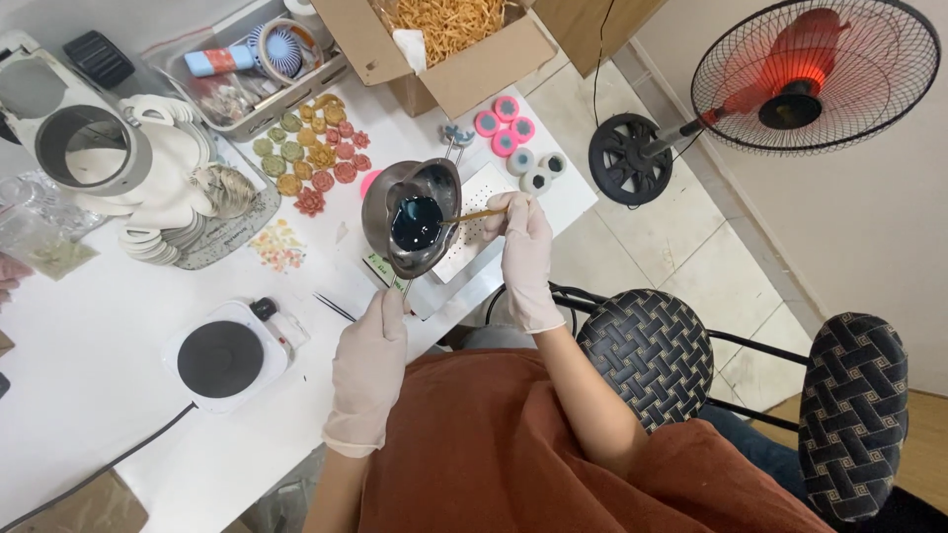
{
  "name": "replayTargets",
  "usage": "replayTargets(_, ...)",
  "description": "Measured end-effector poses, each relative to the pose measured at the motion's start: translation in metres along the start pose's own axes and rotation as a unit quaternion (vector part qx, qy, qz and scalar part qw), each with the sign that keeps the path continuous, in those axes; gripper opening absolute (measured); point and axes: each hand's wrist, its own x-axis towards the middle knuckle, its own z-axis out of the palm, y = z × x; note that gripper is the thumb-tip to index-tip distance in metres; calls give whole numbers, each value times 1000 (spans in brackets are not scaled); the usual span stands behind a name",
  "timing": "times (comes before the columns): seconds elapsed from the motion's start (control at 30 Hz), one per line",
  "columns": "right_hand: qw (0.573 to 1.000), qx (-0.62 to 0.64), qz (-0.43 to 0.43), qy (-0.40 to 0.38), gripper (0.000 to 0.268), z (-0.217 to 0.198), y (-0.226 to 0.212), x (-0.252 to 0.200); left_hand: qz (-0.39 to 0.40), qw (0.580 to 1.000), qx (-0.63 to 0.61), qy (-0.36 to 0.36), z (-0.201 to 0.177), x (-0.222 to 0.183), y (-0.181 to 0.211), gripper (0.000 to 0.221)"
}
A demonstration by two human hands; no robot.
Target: The person is melting colored wax pellets in a small electric pot, stirring the wax, and then pouring it into silicone molds and pressing them with metal stamps to create decorative wax seals.
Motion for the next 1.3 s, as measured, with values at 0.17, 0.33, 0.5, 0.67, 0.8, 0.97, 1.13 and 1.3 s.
replayTargets(0.17, 1000, 23, 17, 6, 35, -4, 10, 4, 52, 999, -14, -1, 0, 2, -4, 35)
replayTargets(0.33, 998, 44, 32, 6, 35, -8, 10, 8, 4, 999, -38, -25, -7, 1, 8, 37)
replayTargets(0.5, 998, 63, 22, 7, 36, -14, 21, 13, -4, 999, -43, -9, -7, 3, 4, 38)
replayTargets(0.67, 996, 84, 26, 7, 36, -20, 30, 17, 8, 999, -30, 6, -2, 8, -7, 40)
replayTargets(0.8, 996, 82, 24, 4, 35, -26, 33, 18, 6, 1000, -9, 18, -1, 9, -10, 39)
replayTargets(0.97, 997, 74, 31, 10, 37, -32, 27, 15, 26, 999, -27, 19, 0, 10, -12, 38)
replayTargets(1.13, 997, 71, 39, 14, 36, -40, 27, 16, -6, 999, -20, 28, -3, 8, -5, 38)
replayTargets(1.3, 997, 79, 25, 8, 36, -46, 33, 18, 19, 998, -54, 20, -8, 6, -3, 35)
